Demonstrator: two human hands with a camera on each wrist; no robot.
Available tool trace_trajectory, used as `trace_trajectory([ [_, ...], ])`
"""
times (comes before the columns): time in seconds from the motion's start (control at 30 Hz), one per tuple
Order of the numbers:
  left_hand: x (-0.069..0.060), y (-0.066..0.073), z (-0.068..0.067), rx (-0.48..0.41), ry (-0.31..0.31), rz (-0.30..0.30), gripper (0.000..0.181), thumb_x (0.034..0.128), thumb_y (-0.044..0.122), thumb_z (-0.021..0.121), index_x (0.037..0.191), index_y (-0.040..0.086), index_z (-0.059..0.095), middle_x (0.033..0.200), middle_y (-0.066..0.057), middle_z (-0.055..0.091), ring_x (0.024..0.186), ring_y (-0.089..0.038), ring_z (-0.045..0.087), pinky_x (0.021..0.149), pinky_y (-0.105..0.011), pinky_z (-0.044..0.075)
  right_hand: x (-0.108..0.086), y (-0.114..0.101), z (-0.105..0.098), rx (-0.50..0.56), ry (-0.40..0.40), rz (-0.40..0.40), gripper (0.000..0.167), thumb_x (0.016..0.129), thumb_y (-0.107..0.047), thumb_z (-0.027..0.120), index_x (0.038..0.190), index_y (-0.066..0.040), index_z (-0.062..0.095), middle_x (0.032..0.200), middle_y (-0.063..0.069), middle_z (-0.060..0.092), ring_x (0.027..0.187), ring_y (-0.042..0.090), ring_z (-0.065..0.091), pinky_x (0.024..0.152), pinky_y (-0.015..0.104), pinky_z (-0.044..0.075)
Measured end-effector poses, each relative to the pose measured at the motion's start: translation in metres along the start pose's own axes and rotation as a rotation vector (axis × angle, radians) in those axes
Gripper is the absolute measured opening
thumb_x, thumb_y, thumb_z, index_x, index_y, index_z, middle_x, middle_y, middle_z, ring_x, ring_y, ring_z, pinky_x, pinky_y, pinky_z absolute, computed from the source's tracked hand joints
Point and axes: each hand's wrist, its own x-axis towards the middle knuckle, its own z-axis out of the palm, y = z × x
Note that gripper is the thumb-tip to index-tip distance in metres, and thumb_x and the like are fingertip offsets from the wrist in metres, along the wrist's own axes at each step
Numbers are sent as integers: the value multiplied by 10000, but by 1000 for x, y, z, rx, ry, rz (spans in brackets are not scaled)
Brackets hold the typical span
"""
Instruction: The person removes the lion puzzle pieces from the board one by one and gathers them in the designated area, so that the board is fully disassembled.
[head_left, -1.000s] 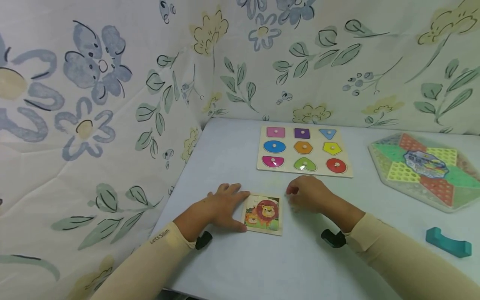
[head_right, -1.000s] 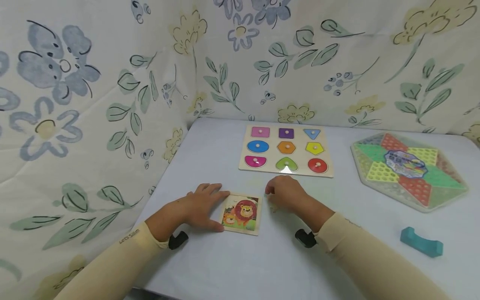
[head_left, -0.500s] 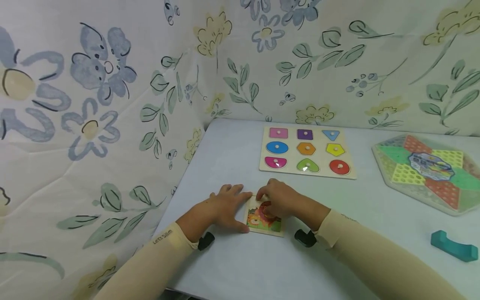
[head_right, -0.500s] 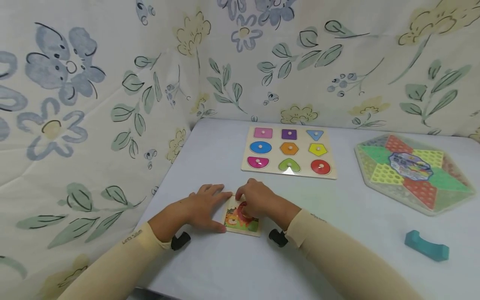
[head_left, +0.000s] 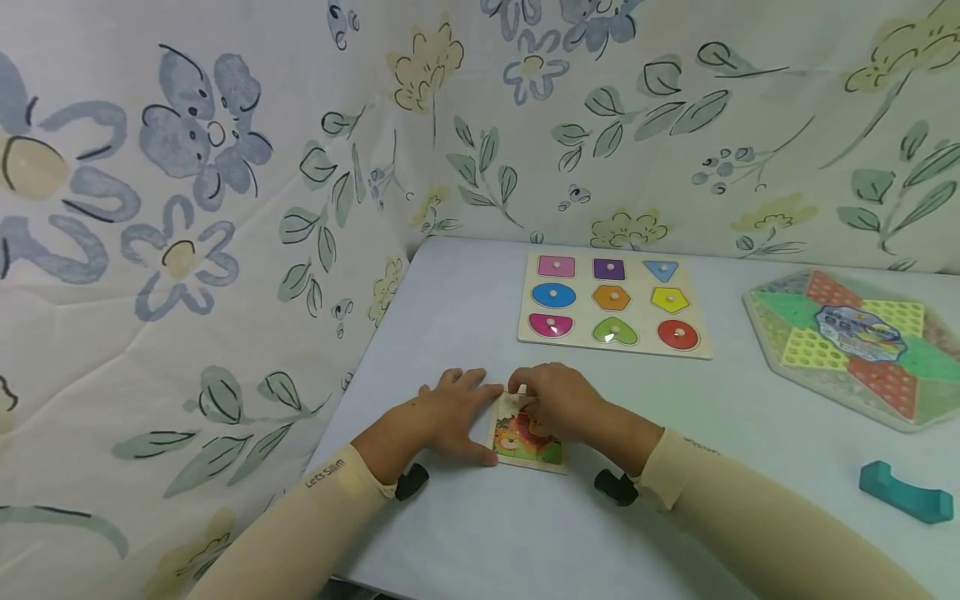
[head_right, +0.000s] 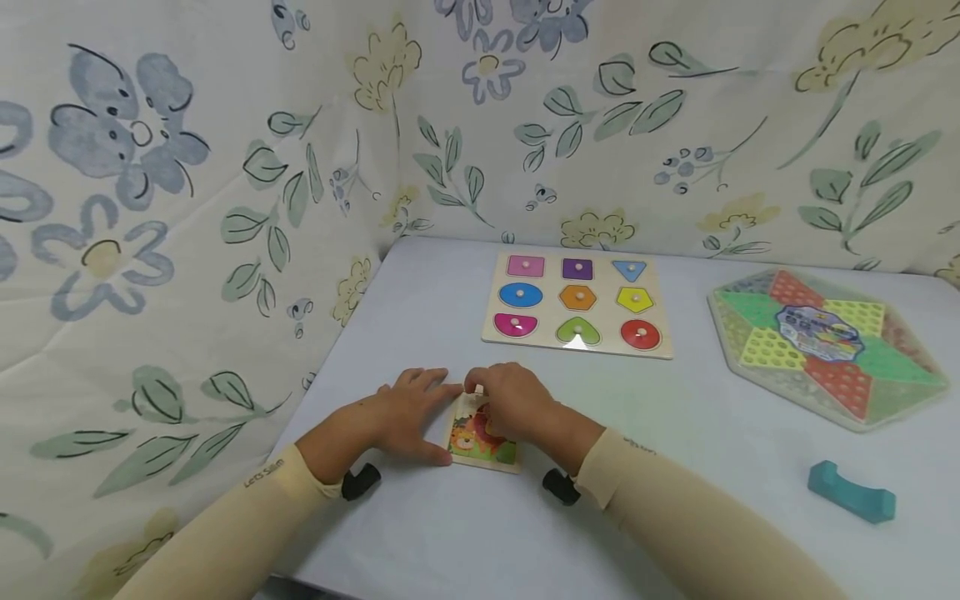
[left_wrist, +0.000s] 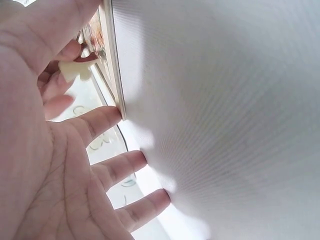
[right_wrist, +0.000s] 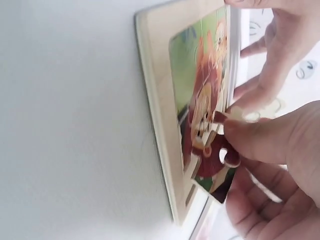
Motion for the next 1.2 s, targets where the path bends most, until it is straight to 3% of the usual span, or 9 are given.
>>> trace_trajectory([
  [0.13, 1, 2, 1, -6, -3, 6, 1006, 745, 655, 811, 1586, 332, 363, 1682, -36, 260, 1531, -377, 215, 1091, -735, 339, -3, 4, -2, 26, 28, -8, 334, 907, -105, 776, 1220, -191, 698, 1015, 2, 729, 1002, 192, 631, 871, 355, 598],
  [0.33, 3, 5, 3, -11, -6, 18, 1004, 747, 653, 814, 1584, 328, 365, 1681, -41, 263, 1527, -381, 226, 1092, -730, 342, -5, 16, -5, 58, 61, -34, 183, 924, -119, 763, 1098, -173, 746, 1036, -13, 760, 1040, 198, 641, 931, 373, 574],
  [0.5, 6, 6, 5, -14, -10, 19, 1013, 740, 660, 814, 1586, 338, 358, 1681, -37, 259, 1528, -377, 217, 1095, -729, 339, -10, 27, -19, 125, 86, -34, 142, 917, -164, 783, 1047, -198, 737, 947, -57, 731, 926, 150, 642, 840, 326, 592],
  [0.63, 8, 6, 7, -18, -9, 20, 1018, 736, 669, 812, 1585, 343, 356, 1681, -37, 259, 1528, -375, 215, 1097, -728, 335, -21, 42, -38, 182, 81, 23, 155, 894, -198, 811, 1032, -203, 743, 925, -58, 705, 890, 152, 640, 767, 295, 591],
  [0.83, 5, 3, 5, -20, 5, 21, 1009, 740, 652, 819, 1583, 327, 369, 1677, -49, 268, 1521, -382, 226, 1094, -734, 333, -48, 87, -58, 209, 23, 122, 186, 869, -228, 835, 1031, -175, 761, 913, -13, 672, 868, 184, 628, 702, 283, 566],
  [1.03, 1, -1, 1, -26, 6, 19, 1009, 745, 647, 818, 1584, 314, 369, 1676, -59, 265, 1521, -394, 221, 1097, -742, 322, -65, 126, -55, 236, -55, 209, 182, 869, -211, 831, 1027, -146, 767, 913, -5, 682, 873, 194, 589, 707, 301, 543],
  [1.2, 0, -1, 1, -29, 14, 23, 1011, 743, 645, 821, 1585, 316, 367, 1676, -57, 264, 1521, -399, 220, 1093, -748, 321, -69, 132, -46, 180, -16, 186, 164, 875, -196, 823, 1021, -134, 783, 928, -12, 699, 877, 188, 581, 732, 294, 533],
])
